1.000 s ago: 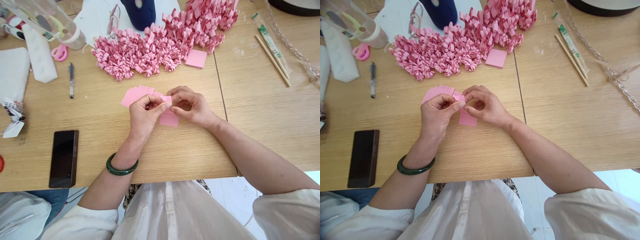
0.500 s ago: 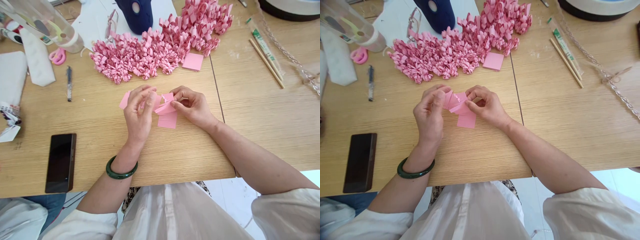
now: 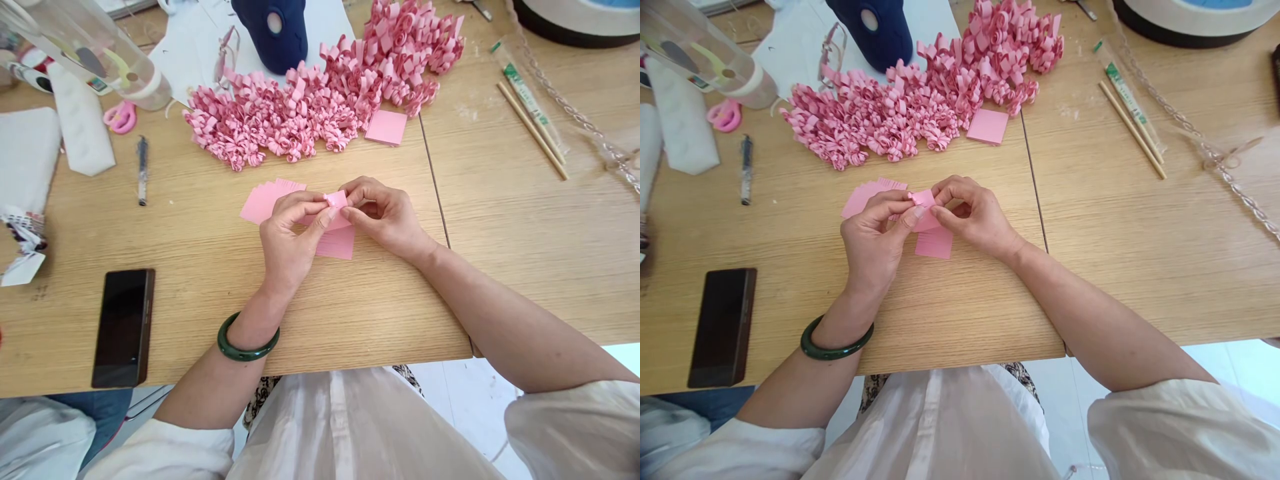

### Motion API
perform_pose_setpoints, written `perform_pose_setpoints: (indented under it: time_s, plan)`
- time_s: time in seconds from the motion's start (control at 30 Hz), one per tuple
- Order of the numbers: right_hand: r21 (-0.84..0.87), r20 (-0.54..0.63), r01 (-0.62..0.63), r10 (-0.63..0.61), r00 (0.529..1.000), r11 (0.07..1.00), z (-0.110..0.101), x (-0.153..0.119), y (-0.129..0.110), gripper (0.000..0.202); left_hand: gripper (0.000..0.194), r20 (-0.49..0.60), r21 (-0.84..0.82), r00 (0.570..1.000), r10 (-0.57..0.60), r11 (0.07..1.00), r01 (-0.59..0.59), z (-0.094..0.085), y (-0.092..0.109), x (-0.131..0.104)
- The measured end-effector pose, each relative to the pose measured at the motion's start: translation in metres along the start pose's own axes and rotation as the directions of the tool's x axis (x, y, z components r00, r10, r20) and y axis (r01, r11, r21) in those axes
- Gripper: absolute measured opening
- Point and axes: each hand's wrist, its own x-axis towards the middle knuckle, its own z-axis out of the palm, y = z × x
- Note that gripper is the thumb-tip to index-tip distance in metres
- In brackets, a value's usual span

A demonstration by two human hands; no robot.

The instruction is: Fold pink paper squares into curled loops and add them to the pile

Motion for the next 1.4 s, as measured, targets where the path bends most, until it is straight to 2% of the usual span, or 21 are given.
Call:
perform_pose_setpoints:
  time_s: [0.13,0.33,0.77,0.9,1.03,1.4]
  plan:
    - [0.005,0.014,-0.008,0.008,1.0,1.0,0.0001,-0.0006,-0.0033,0.024,0.013,-0.011,-0.006,1.0,-0.02,1.0,0.02,0.0005,-0.0017,-0.0007]
    - [0.021,0.013,-0.011,0.011,1.0,1.0,-0.0004,-0.0008,-0.0068,0.016,0.009,0.033,-0.116,0.996,-0.078,0.99,0.081,0.002,-0.0038,-0.0012]
    - [0.035,-0.011,-0.016,0.016,1.0,0.999,-0.0001,-0.0006,-0.0042,0.024,0.014,0.061,-0.083,0.991,-0.116,0.989,0.12,0.0011,-0.0049,0.0018]
    - [0.029,-0.003,-0.018,0.018,1.0,0.999,0.0011,0.0,-0.0043,0.03,0.011,0.099,-0.085,0.991,-0.093,0.991,0.101,0.0013,-0.0045,0.0017]
    - [0.036,-0.045,-0.043,0.045,0.998,0.998,0.001,0.0005,-0.004,0.029,0.015,0.134,-0.142,0.989,-0.066,0.986,0.085,0.0005,-0.0054,0.0021]
    - [0.074,-0.101,-0.032,0.039,0.994,0.997,0.002,0.0011,-0.0004,0.022,0.01,0.112,-0.151,0.994,-0.015,0.988,0.032,0.0011,-0.009,0.0008]
